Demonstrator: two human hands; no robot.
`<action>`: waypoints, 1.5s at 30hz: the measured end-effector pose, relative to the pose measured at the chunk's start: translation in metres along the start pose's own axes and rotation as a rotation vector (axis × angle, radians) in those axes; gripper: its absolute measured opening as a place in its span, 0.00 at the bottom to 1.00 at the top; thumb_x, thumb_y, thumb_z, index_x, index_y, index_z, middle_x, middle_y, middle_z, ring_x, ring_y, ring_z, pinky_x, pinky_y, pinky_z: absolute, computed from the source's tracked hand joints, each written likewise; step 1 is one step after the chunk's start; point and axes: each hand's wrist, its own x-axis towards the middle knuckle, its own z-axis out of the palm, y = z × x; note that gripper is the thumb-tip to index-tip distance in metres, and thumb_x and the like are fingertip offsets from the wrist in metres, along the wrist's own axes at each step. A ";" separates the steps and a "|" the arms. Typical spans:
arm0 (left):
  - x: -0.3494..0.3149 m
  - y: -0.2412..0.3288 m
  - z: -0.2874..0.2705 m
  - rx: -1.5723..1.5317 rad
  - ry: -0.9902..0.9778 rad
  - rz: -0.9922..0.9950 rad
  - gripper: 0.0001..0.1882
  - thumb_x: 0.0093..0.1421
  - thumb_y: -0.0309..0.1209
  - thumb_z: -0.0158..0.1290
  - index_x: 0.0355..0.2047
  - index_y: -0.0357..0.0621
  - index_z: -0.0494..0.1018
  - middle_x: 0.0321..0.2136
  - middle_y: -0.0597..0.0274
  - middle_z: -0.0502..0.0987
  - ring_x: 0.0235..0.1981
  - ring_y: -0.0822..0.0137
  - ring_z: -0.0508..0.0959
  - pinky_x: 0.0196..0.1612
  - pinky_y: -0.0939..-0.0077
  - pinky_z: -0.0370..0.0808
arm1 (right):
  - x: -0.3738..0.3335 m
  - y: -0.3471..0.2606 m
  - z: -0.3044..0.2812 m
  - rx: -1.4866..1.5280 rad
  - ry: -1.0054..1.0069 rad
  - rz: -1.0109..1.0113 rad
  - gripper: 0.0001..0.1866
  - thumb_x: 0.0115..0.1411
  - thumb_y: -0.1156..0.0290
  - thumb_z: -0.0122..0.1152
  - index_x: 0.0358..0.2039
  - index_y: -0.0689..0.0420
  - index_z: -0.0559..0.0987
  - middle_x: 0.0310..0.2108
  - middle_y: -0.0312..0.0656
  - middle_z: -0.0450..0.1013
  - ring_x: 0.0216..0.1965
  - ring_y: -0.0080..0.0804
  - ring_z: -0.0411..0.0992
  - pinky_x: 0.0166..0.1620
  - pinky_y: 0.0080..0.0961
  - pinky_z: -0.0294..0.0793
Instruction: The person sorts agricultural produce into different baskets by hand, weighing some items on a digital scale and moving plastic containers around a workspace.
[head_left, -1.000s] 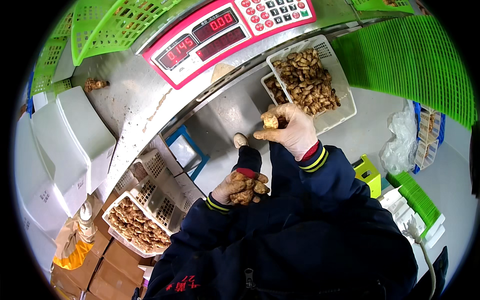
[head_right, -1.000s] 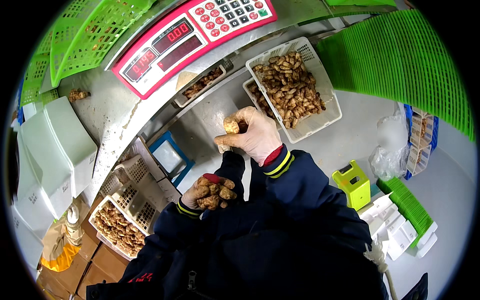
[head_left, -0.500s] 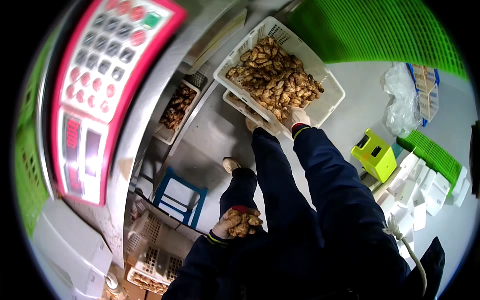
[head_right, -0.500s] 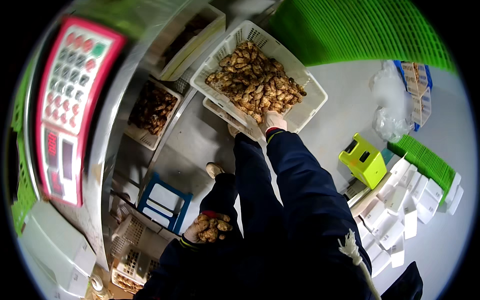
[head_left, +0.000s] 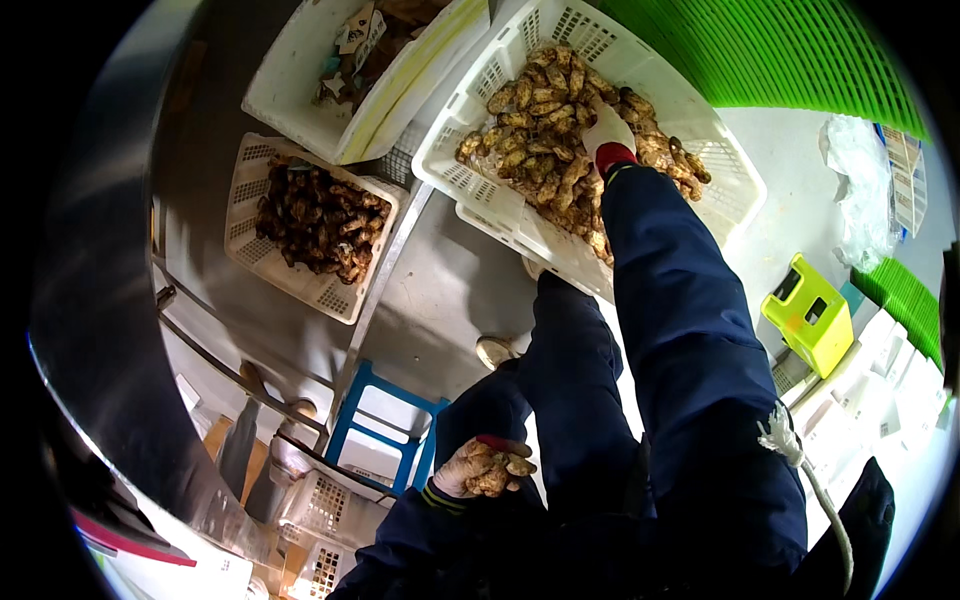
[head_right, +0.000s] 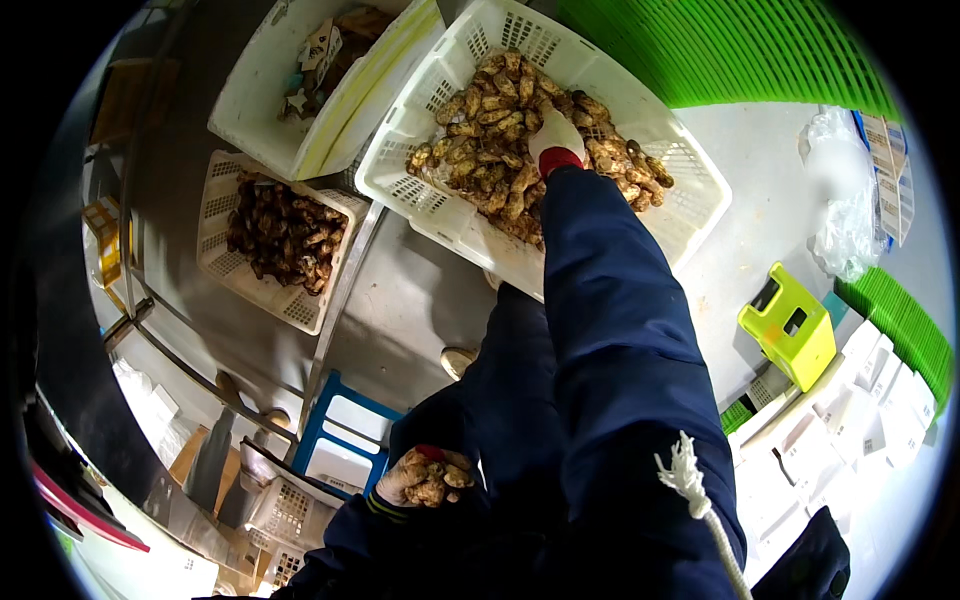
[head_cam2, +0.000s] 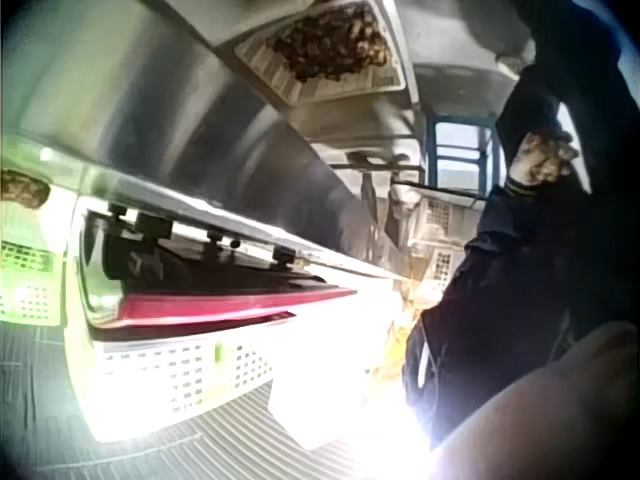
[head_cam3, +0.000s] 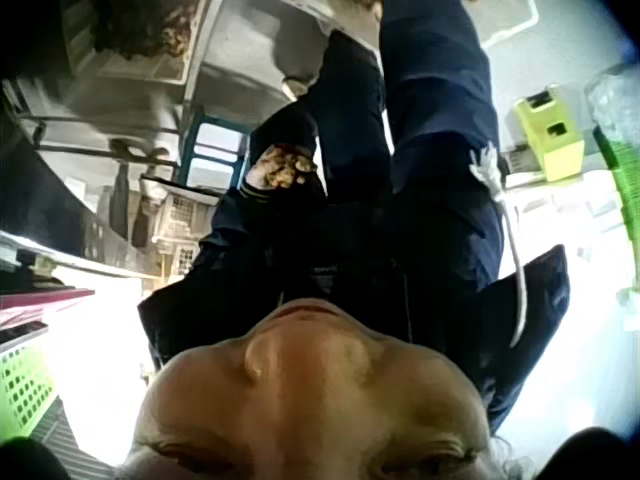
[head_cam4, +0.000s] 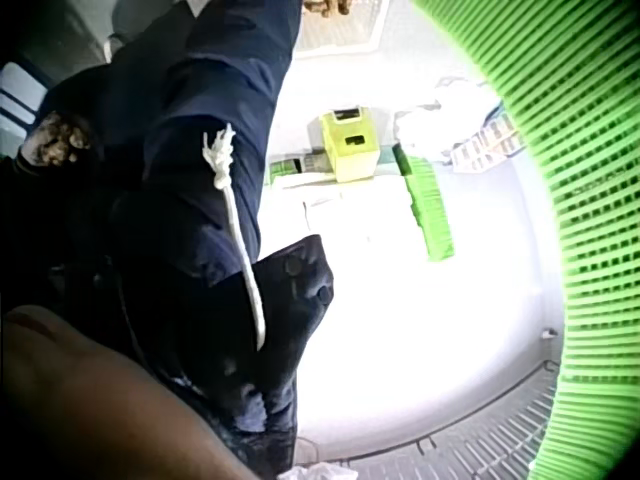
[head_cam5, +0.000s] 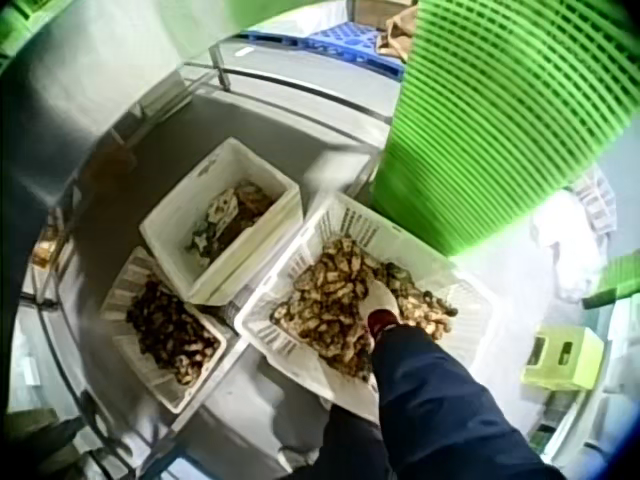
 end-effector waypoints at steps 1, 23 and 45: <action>-0.001 0.000 0.003 0.019 0.031 0.010 0.37 0.54 0.41 0.63 0.57 0.28 0.62 0.53 0.39 0.69 0.51 0.48 0.74 0.47 0.60 0.79 | -0.012 0.003 -0.005 0.168 -0.014 -0.050 0.35 0.57 0.70 0.59 0.65 0.56 0.58 0.55 0.50 0.70 0.54 0.44 0.70 0.55 0.35 0.72; -0.102 -0.091 0.126 -0.017 -0.317 0.462 0.26 0.61 0.35 0.54 0.57 0.36 0.63 0.57 0.40 0.65 0.55 0.47 0.71 0.49 0.57 0.77 | -0.408 -0.220 -0.171 1.745 -1.788 0.062 0.43 0.59 0.72 0.58 0.68 0.57 0.42 0.63 0.53 0.57 0.64 0.50 0.58 0.59 0.54 0.66; -0.321 -0.307 0.062 -0.115 -0.265 1.375 0.29 0.63 0.40 0.51 0.56 0.29 0.62 0.53 0.38 0.69 0.51 0.48 0.75 0.48 0.59 0.77 | -0.798 -0.371 -0.061 0.436 -1.812 -0.562 0.24 0.67 0.60 0.51 0.56 0.66 0.69 0.37 0.45 0.77 0.35 0.29 0.77 0.35 0.18 0.74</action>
